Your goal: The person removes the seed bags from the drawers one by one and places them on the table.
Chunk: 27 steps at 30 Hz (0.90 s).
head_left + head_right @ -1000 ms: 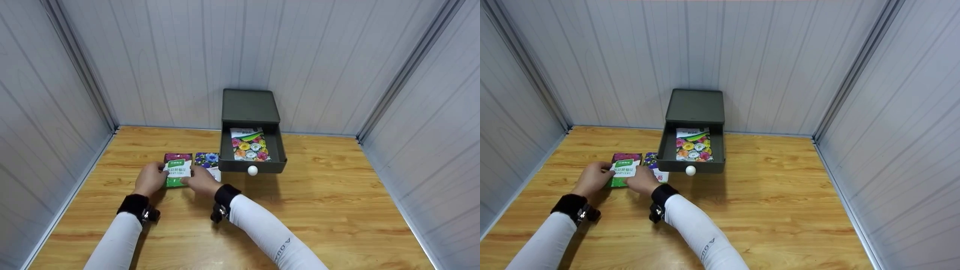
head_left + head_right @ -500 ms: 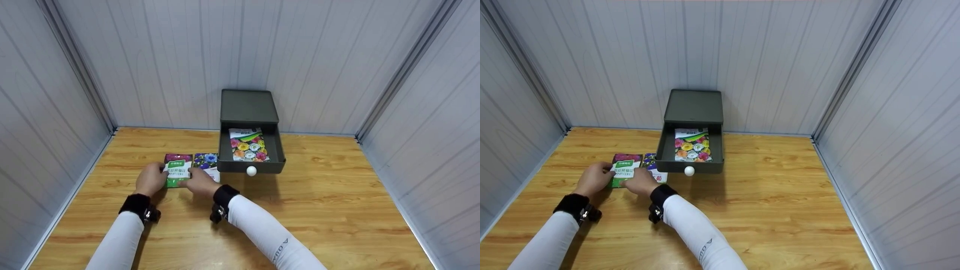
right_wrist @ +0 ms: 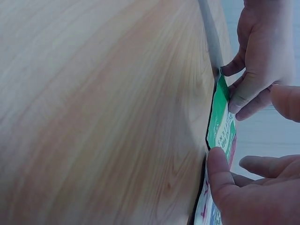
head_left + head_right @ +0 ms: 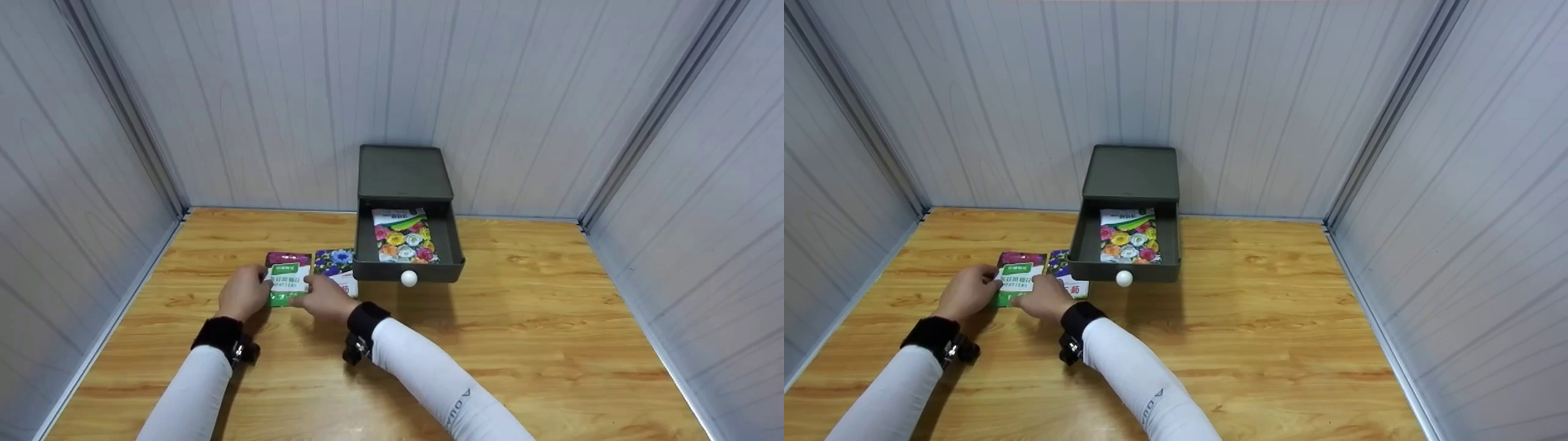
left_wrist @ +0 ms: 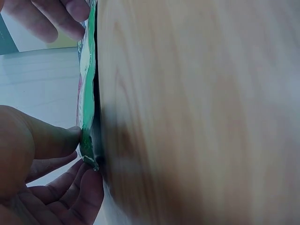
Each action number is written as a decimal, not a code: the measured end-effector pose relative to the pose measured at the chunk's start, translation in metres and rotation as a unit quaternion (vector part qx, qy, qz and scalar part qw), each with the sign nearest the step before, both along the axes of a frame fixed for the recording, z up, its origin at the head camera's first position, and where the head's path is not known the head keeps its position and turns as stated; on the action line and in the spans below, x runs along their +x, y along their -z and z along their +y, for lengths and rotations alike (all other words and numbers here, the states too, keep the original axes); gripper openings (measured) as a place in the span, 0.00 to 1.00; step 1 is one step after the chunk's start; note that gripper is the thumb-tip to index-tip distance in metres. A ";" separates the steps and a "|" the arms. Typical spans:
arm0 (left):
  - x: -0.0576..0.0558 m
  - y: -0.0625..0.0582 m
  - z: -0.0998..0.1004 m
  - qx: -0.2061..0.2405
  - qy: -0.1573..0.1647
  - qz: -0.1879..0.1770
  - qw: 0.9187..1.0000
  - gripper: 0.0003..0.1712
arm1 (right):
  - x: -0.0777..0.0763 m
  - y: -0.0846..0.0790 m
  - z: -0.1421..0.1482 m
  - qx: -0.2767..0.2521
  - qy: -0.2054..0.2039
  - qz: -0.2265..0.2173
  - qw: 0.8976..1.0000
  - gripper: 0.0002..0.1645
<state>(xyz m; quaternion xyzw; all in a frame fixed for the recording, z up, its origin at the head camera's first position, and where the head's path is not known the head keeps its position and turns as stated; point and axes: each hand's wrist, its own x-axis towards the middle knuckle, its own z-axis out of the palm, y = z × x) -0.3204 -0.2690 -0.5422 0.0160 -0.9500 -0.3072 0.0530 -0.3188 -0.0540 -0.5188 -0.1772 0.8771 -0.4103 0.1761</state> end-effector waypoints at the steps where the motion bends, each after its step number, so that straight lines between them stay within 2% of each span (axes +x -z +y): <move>1: 0.000 0.000 0.000 0.000 -0.001 -0.002 1.000 0.20 | 0.000 0.000 0.000 0.001 -0.001 0.003 1.000 0.45; 8: 0.000 -0.004 -0.001 0.005 -0.004 -0.023 1.000 0.23 | 0.002 -0.001 -0.003 0.013 -0.012 0.031 0.999 0.45; 13: 0.001 -0.006 -0.003 0.011 -0.008 -0.026 1.000 0.25 | 0.003 -0.006 -0.003 0.007 -0.010 0.038 0.999 0.46; 18: -0.001 -0.012 -0.002 0.020 -0.013 -0.024 0.999 0.28 | 0.005 -0.015 0.001 -0.022 -0.014 0.052 0.998 0.44; 27: -0.002 -0.032 0.004 0.084 -0.005 0.002 0.996 0.38 | 0.007 -0.035 0.003 -0.089 -0.026 0.080 0.993 0.38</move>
